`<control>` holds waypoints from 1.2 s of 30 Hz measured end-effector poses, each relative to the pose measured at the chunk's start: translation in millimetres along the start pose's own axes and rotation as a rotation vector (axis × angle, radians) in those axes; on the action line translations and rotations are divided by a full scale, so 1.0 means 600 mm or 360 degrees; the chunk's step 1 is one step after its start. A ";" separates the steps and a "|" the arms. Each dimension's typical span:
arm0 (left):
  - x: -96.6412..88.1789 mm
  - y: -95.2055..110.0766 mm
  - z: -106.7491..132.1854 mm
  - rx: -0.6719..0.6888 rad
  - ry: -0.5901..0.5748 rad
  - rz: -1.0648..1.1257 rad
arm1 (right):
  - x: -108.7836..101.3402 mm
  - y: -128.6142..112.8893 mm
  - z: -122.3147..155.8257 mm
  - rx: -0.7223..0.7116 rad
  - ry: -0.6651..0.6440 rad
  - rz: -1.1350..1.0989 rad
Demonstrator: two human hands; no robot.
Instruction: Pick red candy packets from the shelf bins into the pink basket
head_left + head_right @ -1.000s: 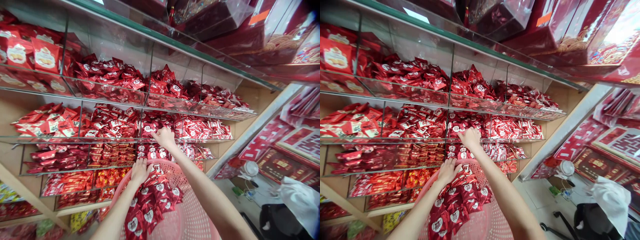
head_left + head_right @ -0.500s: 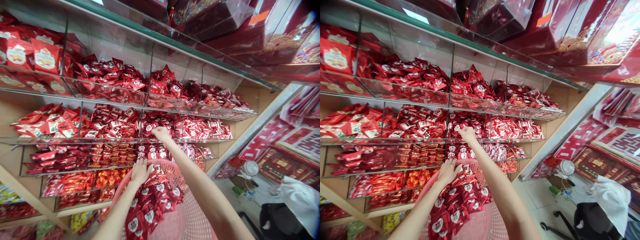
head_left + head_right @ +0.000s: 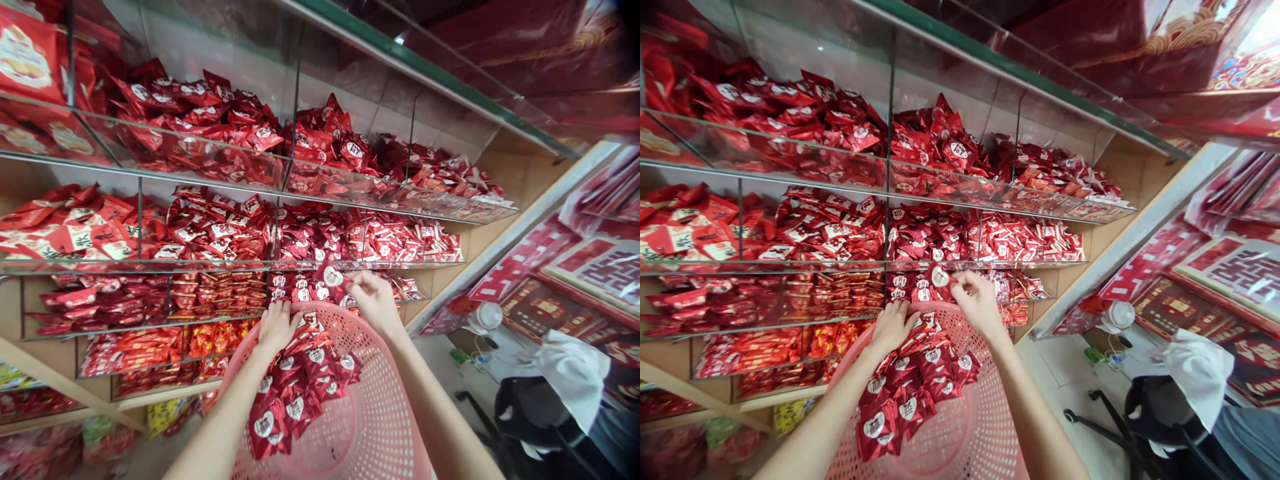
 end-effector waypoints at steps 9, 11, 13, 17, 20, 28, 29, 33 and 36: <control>0.003 -0.001 0.000 -0.0023 -0.0043 0.0003 | -0.043 0.229 0.133 0.0463 -0.0049 0.0447; 0.004 -0.001 -0.001 -0.0022 -0.0048 0.0001 | -0.052 0.248 0.149 0.0509 -0.0105 0.0691; 0.003 -0.001 -0.001 -0.0019 -0.0043 -0.0011 | -0.054 0.260 0.161 0.0532 -0.0190 0.0829; 0.003 0.000 -0.001 -0.0009 -0.0028 -0.0025 | -0.041 0.278 0.173 0.0543 -0.0362 0.0690; 0.003 -0.001 -0.001 -0.0012 -0.0033 -0.0018 | -0.025 0.289 0.175 0.0551 -0.0493 0.0455; 0.001 0.000 -0.001 -0.0002 -0.0003 -0.0022 | -0.020 0.304 0.176 0.0471 -0.0566 0.0681; 0.001 0.000 -0.001 -0.0005 -0.0006 -0.0023 | -0.021 0.305 0.177 0.0442 -0.0552 0.0819; 0.001 0.001 -0.002 -0.0017 -0.0042 -0.0028 | -0.021 0.307 0.182 0.0437 -0.0514 0.1326; 0.000 0.001 -0.002 -0.0018 -0.0058 -0.0040 | -0.019 0.302 0.188 0.0512 -0.0502 0.1516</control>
Point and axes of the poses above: each hand's wrist, its own z-axis away from the middle knuckle, its own x-axis out of the palm, y = z × x, the point moved 6 cm from there along -z, towards the middle knuckle, and after that the axes turned 1 degree about -z, right-handed, at the moved point
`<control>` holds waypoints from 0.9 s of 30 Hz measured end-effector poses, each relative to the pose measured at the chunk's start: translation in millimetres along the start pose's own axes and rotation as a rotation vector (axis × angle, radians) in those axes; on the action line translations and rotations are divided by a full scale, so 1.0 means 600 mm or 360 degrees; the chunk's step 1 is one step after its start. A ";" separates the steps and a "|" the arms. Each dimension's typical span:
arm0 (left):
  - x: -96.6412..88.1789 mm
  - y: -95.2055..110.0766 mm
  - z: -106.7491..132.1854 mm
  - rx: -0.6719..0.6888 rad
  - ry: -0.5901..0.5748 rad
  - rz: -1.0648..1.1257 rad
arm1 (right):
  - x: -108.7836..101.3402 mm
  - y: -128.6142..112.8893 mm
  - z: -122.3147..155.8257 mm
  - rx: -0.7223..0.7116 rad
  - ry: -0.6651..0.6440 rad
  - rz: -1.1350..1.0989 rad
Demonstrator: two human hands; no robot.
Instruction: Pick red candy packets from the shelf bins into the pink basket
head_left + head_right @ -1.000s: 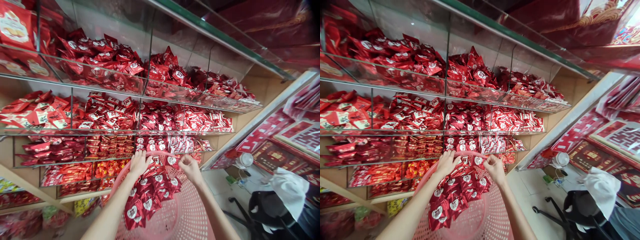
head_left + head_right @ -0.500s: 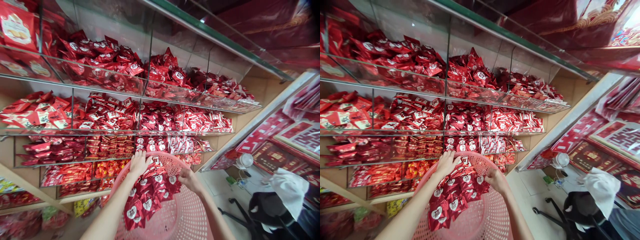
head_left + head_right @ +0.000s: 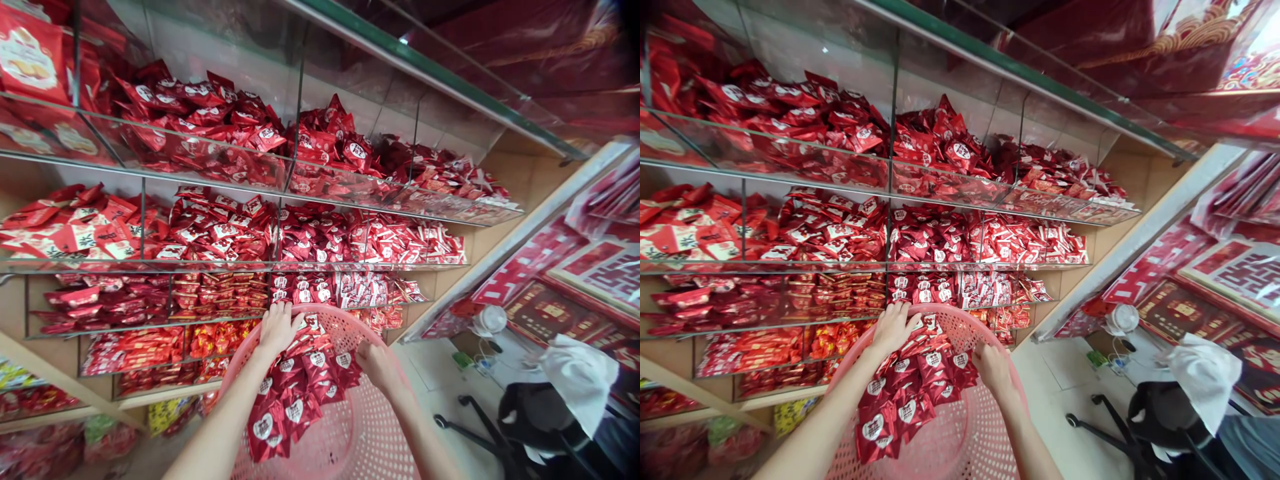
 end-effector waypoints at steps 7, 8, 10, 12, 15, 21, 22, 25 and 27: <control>0.003 -0.001 0.001 0.0000 0.0001 0.0025 | -0.021 -0.017 0.014 0.0127 -0.0045 0.0111; 0.004 -0.002 0.001 -0.0004 0.0006 0.0027 | -0.028 -0.021 0.013 0.0129 -0.0037 0.0117; 0.007 -0.003 0.001 -0.0006 0.0021 0.0028 | -0.049 -0.033 0.007 0.0132 -0.0004 0.0123; 0.008 -0.004 0.001 -0.0009 0.0038 0.0030 | -0.081 -0.052 -0.004 0.0122 0.0047 0.0096; 0.008 -0.004 0.002 -0.0013 0.0054 0.0042 | -0.146 -0.100 -0.028 -0.0004 0.0198 -0.0067; -0.002 -0.002 0.005 0.0010 0.0098 0.0052 | -0.268 -0.229 -0.100 -0.0386 0.0615 -0.0556; -0.003 -0.002 0.006 0.0012 0.0100 0.0048 | -0.277 -0.248 -0.116 -0.0425 0.0636 -0.0584; -0.002 -0.004 0.006 0.0012 0.0102 0.0046 | -0.280 -0.293 -0.167 -0.0396 0.0535 -0.0507; 0.001 -0.006 0.006 0.0009 0.0111 0.0058 | -0.270 -0.309 -0.197 -0.0279 0.0410 -0.0398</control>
Point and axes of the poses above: each hand's wrist, its own z-axis away from the middle knuckle, its own x-axis out of the palm, y = z × x, the point moved 6 cm from there along -z, towards the middle knuckle, and after that the axes turned 1 degree about -z, right-handed, at the moved point
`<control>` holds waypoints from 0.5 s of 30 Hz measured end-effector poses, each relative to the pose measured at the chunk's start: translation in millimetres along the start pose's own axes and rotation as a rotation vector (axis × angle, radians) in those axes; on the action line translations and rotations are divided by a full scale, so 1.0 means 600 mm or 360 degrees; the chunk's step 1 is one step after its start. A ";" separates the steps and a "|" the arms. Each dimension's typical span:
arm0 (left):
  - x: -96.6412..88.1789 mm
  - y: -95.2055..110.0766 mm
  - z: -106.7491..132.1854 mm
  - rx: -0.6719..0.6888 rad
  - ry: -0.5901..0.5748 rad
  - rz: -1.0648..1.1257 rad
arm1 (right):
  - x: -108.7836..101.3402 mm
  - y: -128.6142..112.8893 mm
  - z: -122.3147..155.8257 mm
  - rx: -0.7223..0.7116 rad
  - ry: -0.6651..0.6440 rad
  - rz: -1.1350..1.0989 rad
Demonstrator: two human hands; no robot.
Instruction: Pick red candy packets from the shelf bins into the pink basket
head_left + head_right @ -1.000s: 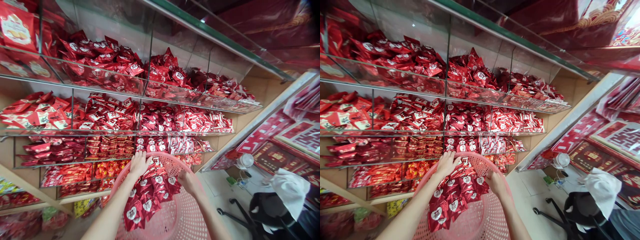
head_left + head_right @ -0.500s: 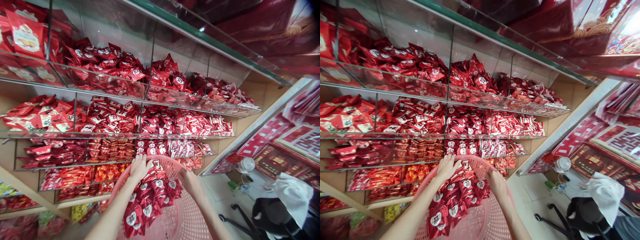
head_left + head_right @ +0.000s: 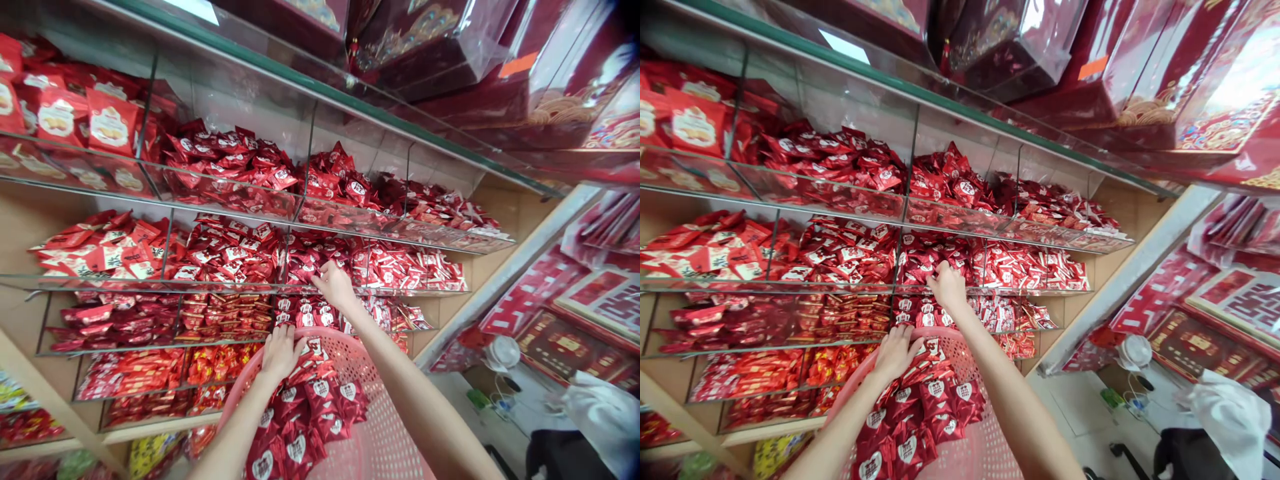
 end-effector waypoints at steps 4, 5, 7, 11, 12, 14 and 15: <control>0.008 -0.004 -0.001 -0.0007 0.0007 0.0022 | 0.034 0.007 -0.030 0.0288 -0.0193 0.0050; 0.009 -0.005 -0.001 -0.0012 0.0003 0.0026 | 0.040 0.010 -0.033 0.0345 -0.0229 0.0018; 0.010 -0.005 -0.001 -0.0020 -0.0004 0.0030 | 0.049 0.014 -0.038 0.0414 -0.0258 -0.0042; 0.007 -0.003 -0.001 -0.0015 0.0008 0.0031 | 0.052 0.019 -0.041 0.0446 -0.0188 -0.0096; 0.006 -0.003 -0.001 -0.0013 0.0012 0.0030 | 0.052 0.021 -0.040 0.0447 -0.0162 -0.0120; 0.005 -0.002 -0.001 -0.0017 0.0007 0.0026 | 0.051 0.022 -0.038 0.0434 -0.0108 -0.0193; 0.005 -0.002 -0.001 -0.0021 -0.0002 0.0023 | 0.050 0.021 -0.037 0.0421 -0.0082 -0.0235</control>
Point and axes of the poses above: each hand's wrist, its own z-axis away from the middle knuckle, its own x-axis out of the palm, y = z × x, the point moved 6 cm from there along -z, towards the middle knuckle, and after that the axes turned 1 degree about -z, right-handed, at the moved point
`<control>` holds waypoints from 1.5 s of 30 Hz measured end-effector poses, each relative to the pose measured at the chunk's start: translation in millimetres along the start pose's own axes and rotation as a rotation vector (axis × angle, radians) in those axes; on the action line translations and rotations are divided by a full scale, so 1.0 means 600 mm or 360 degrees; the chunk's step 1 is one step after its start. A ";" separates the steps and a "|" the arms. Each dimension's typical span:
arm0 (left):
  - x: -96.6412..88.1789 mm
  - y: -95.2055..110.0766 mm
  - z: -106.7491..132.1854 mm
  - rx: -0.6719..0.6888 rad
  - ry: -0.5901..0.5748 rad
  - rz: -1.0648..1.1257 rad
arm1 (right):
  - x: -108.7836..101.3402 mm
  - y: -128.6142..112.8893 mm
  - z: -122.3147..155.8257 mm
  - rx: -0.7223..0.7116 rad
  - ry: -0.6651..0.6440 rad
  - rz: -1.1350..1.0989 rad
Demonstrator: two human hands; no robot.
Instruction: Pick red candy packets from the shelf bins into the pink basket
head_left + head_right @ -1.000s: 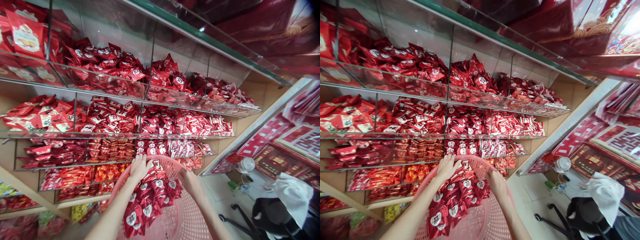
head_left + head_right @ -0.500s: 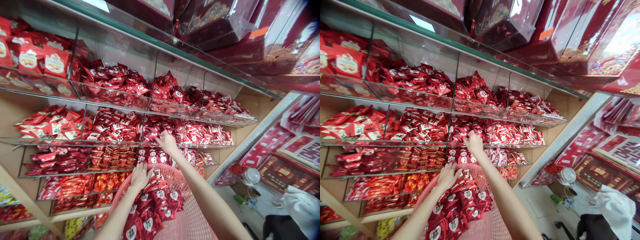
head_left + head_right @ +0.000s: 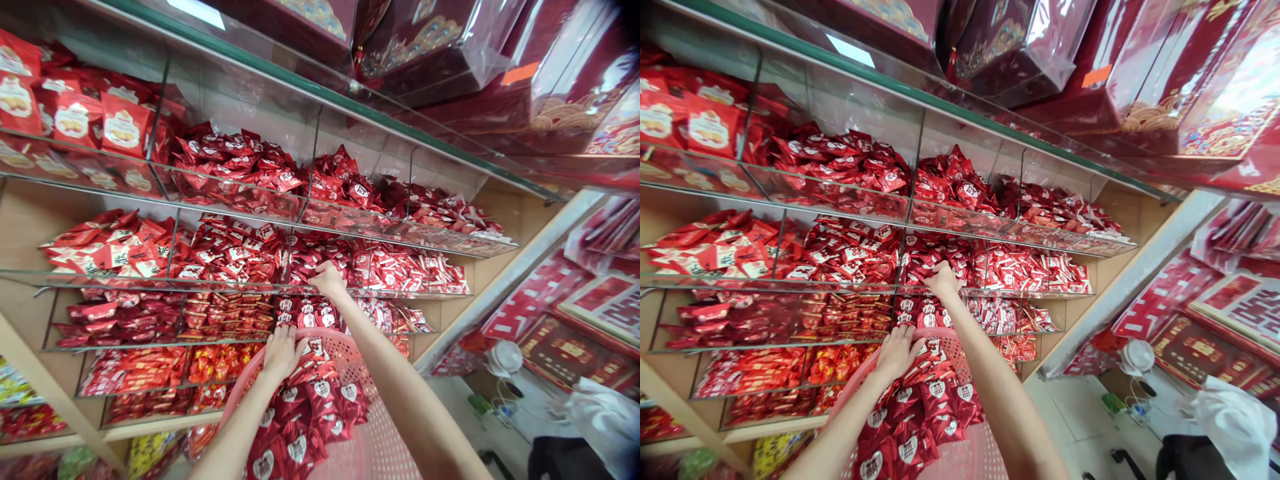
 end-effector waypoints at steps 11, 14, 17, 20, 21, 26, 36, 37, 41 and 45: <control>-0.006 0.003 0.001 -0.0007 -0.0045 -0.0010 | -0.024 -0.015 0.022 -0.0487 0.0385 -0.0080; -0.004 0.003 0.000 0.0014 -0.0037 -0.0014 | -0.052 -0.017 0.039 -0.0617 0.0532 -0.0257; -0.003 0.004 0.000 0.0030 -0.0023 -0.0009 | -0.092 -0.011 0.081 -0.0677 0.0635 -0.0515; -0.002 0.004 -0.001 0.0027 -0.0018 -0.0023 | -0.122 0.010 0.139 -0.0668 0.0653 -0.0689; -0.002 0.004 -0.001 0.0020 -0.0022 -0.0030 | -0.128 0.020 0.159 -0.0661 0.0657 -0.0684; 0.001 0.005 -0.001 0.0005 -0.0045 -0.0023 | -0.085 0.099 0.231 -0.0503 0.0371 -0.0880; 0.002 0.005 -0.002 0.0031 -0.0026 -0.0067 | 0.033 0.186 0.289 -0.0424 0.0019 -0.0519; 0.001 0.005 -0.002 0.0031 -0.0026 -0.0065 | 0.036 0.182 0.293 -0.0461 -0.0006 -0.0481; 0.001 0.004 -0.003 0.0036 -0.0033 -0.0063 | 0.056 0.168 0.314 -0.0537 -0.0147 -0.0392; 0.001 0.005 -0.003 0.0047 -0.0034 -0.0073 | 0.087 0.161 0.331 -0.0590 -0.0273 -0.0218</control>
Point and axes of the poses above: each hand's wrist, its own z-axis away from the middle knuckle, its own x-axis out of the palm, y = z × x, the point moved 6 cm from there along -z, towards the middle knuckle, and after that the axes turned 1 degree about -z, right-handed, at the moved point
